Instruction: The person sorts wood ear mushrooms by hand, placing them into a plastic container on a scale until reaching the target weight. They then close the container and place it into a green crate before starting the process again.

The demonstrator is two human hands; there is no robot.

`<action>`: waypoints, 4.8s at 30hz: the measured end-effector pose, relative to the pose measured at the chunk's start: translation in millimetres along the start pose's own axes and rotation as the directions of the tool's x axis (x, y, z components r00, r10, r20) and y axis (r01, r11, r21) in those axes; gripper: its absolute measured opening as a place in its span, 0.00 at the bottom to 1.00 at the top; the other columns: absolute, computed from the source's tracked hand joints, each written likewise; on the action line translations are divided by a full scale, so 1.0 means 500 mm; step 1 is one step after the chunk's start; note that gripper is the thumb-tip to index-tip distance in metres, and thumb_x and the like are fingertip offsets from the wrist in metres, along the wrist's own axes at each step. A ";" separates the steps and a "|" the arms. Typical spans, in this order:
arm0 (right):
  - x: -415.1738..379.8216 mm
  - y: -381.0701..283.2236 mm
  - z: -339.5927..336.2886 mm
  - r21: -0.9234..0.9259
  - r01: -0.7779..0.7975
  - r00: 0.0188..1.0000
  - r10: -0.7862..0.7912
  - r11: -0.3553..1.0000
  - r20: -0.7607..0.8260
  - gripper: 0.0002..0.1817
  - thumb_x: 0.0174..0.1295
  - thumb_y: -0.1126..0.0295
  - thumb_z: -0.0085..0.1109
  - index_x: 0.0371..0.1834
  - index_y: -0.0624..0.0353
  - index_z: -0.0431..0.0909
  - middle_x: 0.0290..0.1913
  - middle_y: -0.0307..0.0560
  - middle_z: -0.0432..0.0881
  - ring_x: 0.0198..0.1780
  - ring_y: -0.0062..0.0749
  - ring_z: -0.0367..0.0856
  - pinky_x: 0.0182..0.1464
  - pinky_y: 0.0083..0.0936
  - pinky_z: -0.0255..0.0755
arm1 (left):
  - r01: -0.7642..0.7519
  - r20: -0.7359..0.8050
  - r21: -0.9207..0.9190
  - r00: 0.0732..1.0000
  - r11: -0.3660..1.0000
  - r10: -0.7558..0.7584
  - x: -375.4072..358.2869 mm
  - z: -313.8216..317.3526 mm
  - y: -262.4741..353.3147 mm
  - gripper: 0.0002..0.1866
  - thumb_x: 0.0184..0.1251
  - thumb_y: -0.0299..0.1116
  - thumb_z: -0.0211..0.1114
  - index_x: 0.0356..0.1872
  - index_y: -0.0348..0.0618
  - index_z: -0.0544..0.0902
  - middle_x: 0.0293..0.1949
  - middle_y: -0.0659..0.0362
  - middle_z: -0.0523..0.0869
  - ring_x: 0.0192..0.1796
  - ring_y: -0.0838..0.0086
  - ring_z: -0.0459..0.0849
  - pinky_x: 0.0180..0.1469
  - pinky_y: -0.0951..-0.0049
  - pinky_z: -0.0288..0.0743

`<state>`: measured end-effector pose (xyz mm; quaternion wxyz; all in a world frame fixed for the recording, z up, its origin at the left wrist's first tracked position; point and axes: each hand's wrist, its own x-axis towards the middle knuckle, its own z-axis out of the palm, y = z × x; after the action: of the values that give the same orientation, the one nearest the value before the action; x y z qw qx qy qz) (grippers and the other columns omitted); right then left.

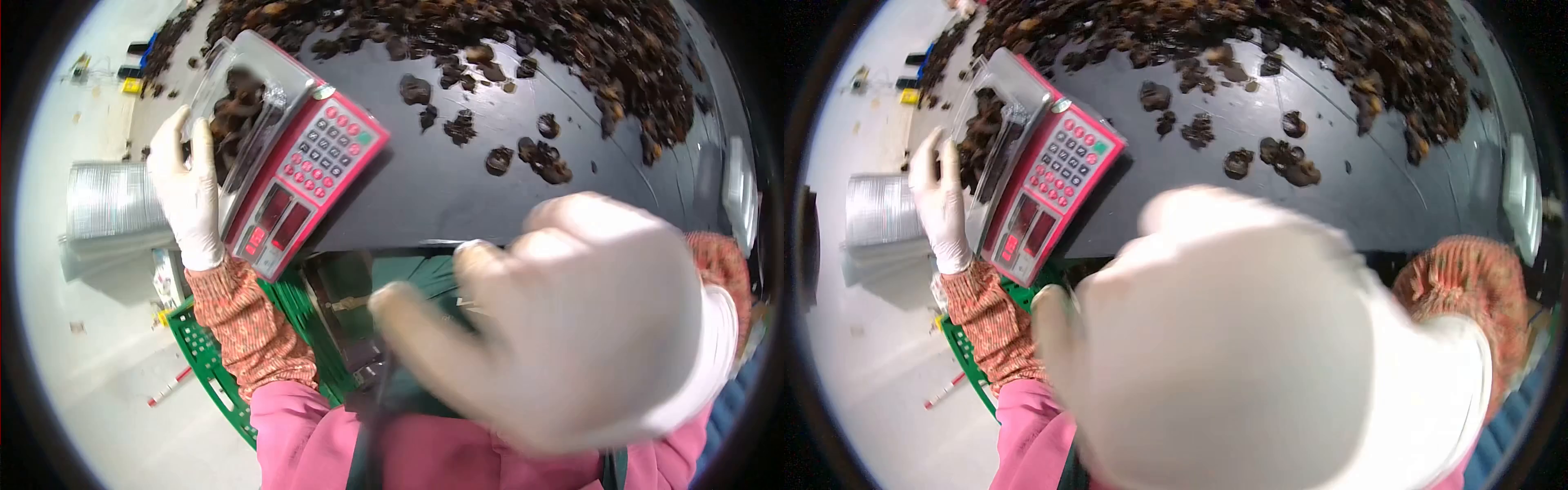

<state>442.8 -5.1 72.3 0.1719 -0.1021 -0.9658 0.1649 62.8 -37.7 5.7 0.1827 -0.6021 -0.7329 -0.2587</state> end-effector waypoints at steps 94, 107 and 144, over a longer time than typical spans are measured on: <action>-0.157 0.179 0.200 0.357 -0.633 0.716 0.695 0.687 -0.068 0.23 0.59 0.56 0.70 0.55 0.55 0.83 0.28 0.42 0.84 0.30 0.41 0.86 0.37 0.30 0.79 | 0.659 0.824 0.337 0.140 -0.673 0.549 -0.272 0.235 0.385 0.28 0.82 0.54 0.49 0.63 0.41 0.79 0.56 0.47 0.84 0.55 0.55 0.86 0.47 0.59 0.87; -0.085 0.195 0.196 0.657 -0.552 0.749 0.651 0.513 0.121 0.08 0.65 0.68 0.61 0.44 0.57 0.84 0.39 0.48 0.85 0.37 0.40 0.87 0.42 0.31 0.80 | 0.799 0.939 0.145 0.074 -0.583 0.335 -0.242 0.202 0.376 0.34 0.80 0.61 0.46 0.66 0.42 0.77 0.56 0.49 0.85 0.54 0.59 0.85 0.47 0.64 0.83; 0.104 0.316 0.417 -0.307 -0.282 0.926 0.175 0.909 -0.334 0.17 0.57 0.66 0.62 0.48 0.62 0.81 0.56 0.52 0.82 0.59 0.44 0.79 0.64 0.37 0.70 | 0.736 0.933 0.001 0.243 -0.677 0.266 -0.264 0.179 0.279 0.15 0.77 0.41 0.58 0.51 0.40 0.83 0.42 0.52 0.87 0.41 0.65 0.84 0.40 0.70 0.77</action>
<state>341.0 95.3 -153.0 0.2743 -0.2684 -0.9234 -0.0072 230.5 -68.4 -120.3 -0.7904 0.0195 -0.3434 -0.5070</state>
